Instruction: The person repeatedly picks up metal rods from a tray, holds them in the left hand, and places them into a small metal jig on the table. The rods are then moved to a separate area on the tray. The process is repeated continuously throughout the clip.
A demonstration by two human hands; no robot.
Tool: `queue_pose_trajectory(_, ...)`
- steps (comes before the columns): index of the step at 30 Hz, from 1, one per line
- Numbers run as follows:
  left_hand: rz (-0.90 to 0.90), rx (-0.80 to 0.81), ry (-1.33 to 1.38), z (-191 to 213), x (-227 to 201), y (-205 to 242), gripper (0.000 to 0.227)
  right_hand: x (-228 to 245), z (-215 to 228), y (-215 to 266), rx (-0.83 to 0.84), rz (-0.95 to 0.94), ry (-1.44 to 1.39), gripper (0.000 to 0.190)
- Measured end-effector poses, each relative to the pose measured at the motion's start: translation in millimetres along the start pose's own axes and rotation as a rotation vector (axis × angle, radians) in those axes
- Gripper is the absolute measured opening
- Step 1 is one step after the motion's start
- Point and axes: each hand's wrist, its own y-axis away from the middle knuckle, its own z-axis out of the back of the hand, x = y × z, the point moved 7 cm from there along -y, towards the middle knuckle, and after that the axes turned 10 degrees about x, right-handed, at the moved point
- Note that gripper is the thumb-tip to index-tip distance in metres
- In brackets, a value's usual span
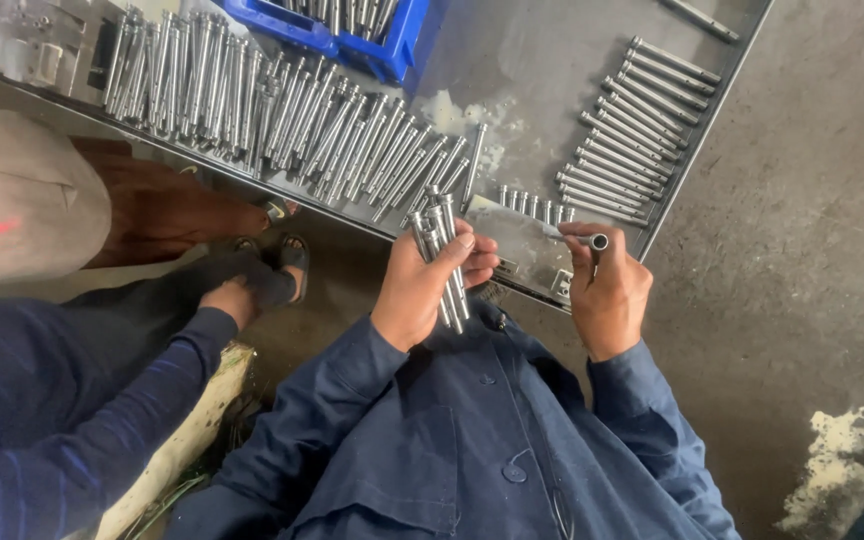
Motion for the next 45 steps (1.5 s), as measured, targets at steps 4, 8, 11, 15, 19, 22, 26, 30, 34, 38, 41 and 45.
queue_pose_trajectory(4,0.006,-0.02,0.0,-1,3,3,0.022,2,1,-1,-0.012,0.057,-0.064,0.012)
queue_pose_trajectory(8,0.005,-0.037,-0.014,-1,0,8,0.023,-8,-8,-5,-0.028,0.075,-0.198,0.004)
queue_pose_trajectory(11,0.014,-0.049,-0.004,3,3,10,0.023,-6,-18,-8,-0.076,0.163,-0.489,0.02)
queue_pose_trajectory(15,0.019,-0.069,0.001,4,1,13,0.022,-47,-47,-7,-0.266,0.084,-0.588,0.054)
queue_pose_trajectory(19,0.017,-0.086,-0.009,5,-4,17,0.023,-81,-77,-14,-0.145,0.135,-0.611,0.057)
queue_pose_trajectory(22,0.006,-0.083,-0.032,7,-6,14,0.02,-57,-61,-27,-0.067,0.139,-0.651,0.056)
queue_pose_trajectory(26,0.015,-0.085,-0.043,8,-7,12,0.02,-72,-88,-11,-0.299,0.033,-0.575,0.056)
queue_pose_trajectory(30,0.001,-0.065,-0.056,2,-9,9,0.017,-55,-73,-7,-0.592,-0.072,-0.35,0.052)
queue_pose_trajectory(34,0.006,-0.046,-0.06,2,-6,7,0.018,-66,-74,-14,-0.26,0.046,-0.566,0.055)
queue_pose_trajectory(38,-0.001,-0.031,-0.068,2,-5,6,0.018,-42,-40,-29,-0.06,0.15,-0.667,0.055)
queue_pose_trajectory(41,0.009,-0.045,-0.014,3,0,10,0.017,2,27,-33,-0.133,0.218,-0.581,0.05)
queue_pose_trajectory(45,-0.01,-0.021,-0.028,1,-4,13,0.015,32,114,-48,-0.385,0.352,-0.527,0.016)
